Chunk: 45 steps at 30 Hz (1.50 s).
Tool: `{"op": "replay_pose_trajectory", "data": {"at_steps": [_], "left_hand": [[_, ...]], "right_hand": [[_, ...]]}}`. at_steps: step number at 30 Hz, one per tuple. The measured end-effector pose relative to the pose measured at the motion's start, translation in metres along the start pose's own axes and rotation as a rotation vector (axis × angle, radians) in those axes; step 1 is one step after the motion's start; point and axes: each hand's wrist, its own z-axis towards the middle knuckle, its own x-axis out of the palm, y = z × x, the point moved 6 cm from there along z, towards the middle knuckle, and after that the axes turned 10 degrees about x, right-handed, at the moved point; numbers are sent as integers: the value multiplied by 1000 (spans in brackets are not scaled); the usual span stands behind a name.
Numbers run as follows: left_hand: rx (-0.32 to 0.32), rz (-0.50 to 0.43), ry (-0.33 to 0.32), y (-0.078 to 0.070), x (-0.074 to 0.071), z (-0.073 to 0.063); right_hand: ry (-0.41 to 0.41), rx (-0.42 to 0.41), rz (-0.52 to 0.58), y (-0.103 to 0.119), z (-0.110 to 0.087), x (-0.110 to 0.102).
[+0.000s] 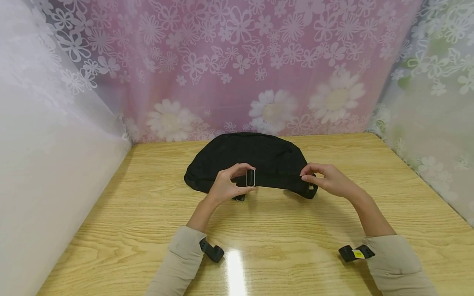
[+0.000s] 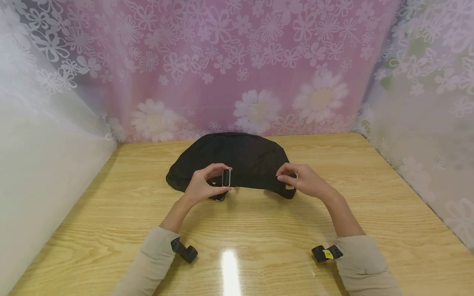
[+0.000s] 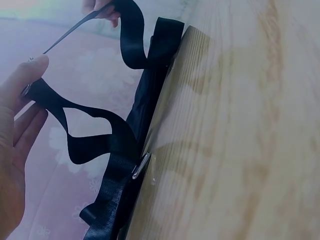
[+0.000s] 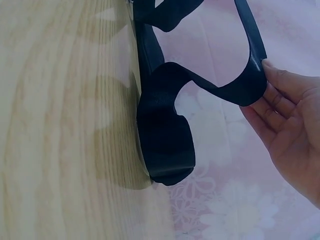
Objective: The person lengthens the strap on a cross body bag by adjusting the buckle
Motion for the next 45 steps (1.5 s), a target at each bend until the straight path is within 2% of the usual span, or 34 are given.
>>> {"op": "replay_pose_trajectory", "data": {"at_steps": [7,12,15,18,21,24,27,30,32,35,38,41,43,45], "left_hand": [[11,9,7,-3,-1,0],[-5,26,15,-3,-1,-1],[-33,29,34,-3,0,-1],[-93,3,69,-5,1,0],[-153,-6,141,-16,-2,2],[-189,13,254,-34,-6,0],[-169,44,386,-57,-5,-10],[-105,91,511,-80,5,-27],[-18,169,594,-95,16,-40],[171,334,692,-116,34,-60],[343,475,787,-129,55,-78],[446,545,889,-135,72,-91],[480,578,939,-136,78,-96],[496,592,952,-135,81,-96]], "right_hand": [[-5,2,3,-2,-1,0],[-2,2,-2,-3,-2,0],[5,8,9,-3,-3,0],[25,8,18,-3,-4,0],[84,-5,25,1,-5,5],[208,-18,48,8,-6,14],[351,-53,78,19,-8,28],[460,-97,104,30,-11,41],[509,-128,99,36,-15,49],[570,-154,75,43,-21,59],[584,-157,34,43,-23,63],[496,-148,0,36,-21,56],[380,-129,-56,28,-17,48],[268,-94,-137,17,-15,41]]}}
